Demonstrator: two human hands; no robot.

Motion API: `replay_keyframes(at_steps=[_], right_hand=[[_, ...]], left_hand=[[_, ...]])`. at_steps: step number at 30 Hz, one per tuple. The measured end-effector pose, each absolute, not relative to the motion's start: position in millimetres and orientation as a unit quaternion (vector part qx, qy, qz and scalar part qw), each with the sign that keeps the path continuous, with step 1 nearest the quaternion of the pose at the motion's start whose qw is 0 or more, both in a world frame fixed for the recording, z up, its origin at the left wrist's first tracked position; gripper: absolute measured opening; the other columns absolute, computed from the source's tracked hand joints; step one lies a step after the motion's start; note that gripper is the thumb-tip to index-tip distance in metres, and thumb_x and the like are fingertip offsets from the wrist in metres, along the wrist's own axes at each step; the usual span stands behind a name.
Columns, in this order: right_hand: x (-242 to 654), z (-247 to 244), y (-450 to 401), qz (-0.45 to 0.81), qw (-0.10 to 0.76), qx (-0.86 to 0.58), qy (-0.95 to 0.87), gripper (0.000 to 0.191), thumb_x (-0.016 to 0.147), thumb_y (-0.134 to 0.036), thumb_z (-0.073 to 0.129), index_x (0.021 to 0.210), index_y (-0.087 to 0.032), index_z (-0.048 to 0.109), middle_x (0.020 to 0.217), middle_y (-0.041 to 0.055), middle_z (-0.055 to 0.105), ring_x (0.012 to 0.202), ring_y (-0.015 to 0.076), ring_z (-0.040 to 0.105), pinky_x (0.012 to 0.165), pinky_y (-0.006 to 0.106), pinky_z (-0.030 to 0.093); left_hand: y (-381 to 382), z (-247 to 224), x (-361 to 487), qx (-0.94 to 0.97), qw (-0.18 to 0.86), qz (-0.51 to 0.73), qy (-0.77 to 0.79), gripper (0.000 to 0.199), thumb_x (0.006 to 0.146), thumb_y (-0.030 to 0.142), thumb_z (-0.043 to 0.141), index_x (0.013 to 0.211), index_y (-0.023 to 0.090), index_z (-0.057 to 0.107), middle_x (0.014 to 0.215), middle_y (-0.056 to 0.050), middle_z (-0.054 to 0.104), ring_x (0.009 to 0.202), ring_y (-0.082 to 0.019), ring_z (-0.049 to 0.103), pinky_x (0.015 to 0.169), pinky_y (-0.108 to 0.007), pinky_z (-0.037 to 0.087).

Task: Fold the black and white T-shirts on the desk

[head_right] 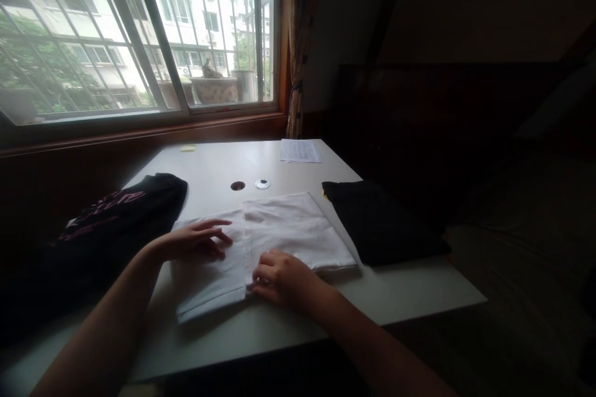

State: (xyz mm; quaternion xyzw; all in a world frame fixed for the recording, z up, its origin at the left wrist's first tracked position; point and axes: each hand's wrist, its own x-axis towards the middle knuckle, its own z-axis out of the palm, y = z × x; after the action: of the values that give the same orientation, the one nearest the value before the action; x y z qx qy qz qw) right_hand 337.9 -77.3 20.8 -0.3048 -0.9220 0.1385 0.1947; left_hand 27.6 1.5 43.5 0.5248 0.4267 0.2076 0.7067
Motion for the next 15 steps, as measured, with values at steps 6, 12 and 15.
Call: replay_keyframes(at_steps=[6,12,15], right_hand=[[334,17,-81,0.096,0.213,-0.31,-0.922,0.005,0.088,-0.017,0.068,0.086,-0.02,0.065,0.088,0.0023,0.062,0.079,0.015,0.057,0.069,0.026,0.043],[329,16,-87,0.052,0.231,-0.294,-0.926,0.007,0.086,-0.016,0.065,0.083,-0.021,0.06,0.085,0.0021,0.06,0.08,0.0168,0.055,0.072,0.029,0.043],[328,11,-89,0.035,0.216,-0.282,-0.934,0.009,0.084,-0.017,0.066,0.08,-0.021,0.059,0.083,0.0023,0.059,0.08,0.0179,0.055,0.074,0.03,0.044]], left_hand=[[1,44,28,0.527,0.705,0.209,0.426,0.073,0.084,0.053,0.077,0.144,0.022,0.049,0.123,-0.017,0.072,0.095,-0.027,0.076,0.086,-0.038,0.058],[2,42,27,0.532,0.7,0.21,0.428,0.072,0.085,0.053,0.076,0.144,0.021,0.049,0.121,-0.017,0.072,0.094,-0.027,0.076,0.086,-0.038,0.057],[3,40,27,0.537,0.696,0.21,0.429,0.071,0.086,0.054,0.074,0.144,0.022,0.049,0.121,-0.016,0.072,0.093,-0.027,0.076,0.085,-0.039,0.058]])
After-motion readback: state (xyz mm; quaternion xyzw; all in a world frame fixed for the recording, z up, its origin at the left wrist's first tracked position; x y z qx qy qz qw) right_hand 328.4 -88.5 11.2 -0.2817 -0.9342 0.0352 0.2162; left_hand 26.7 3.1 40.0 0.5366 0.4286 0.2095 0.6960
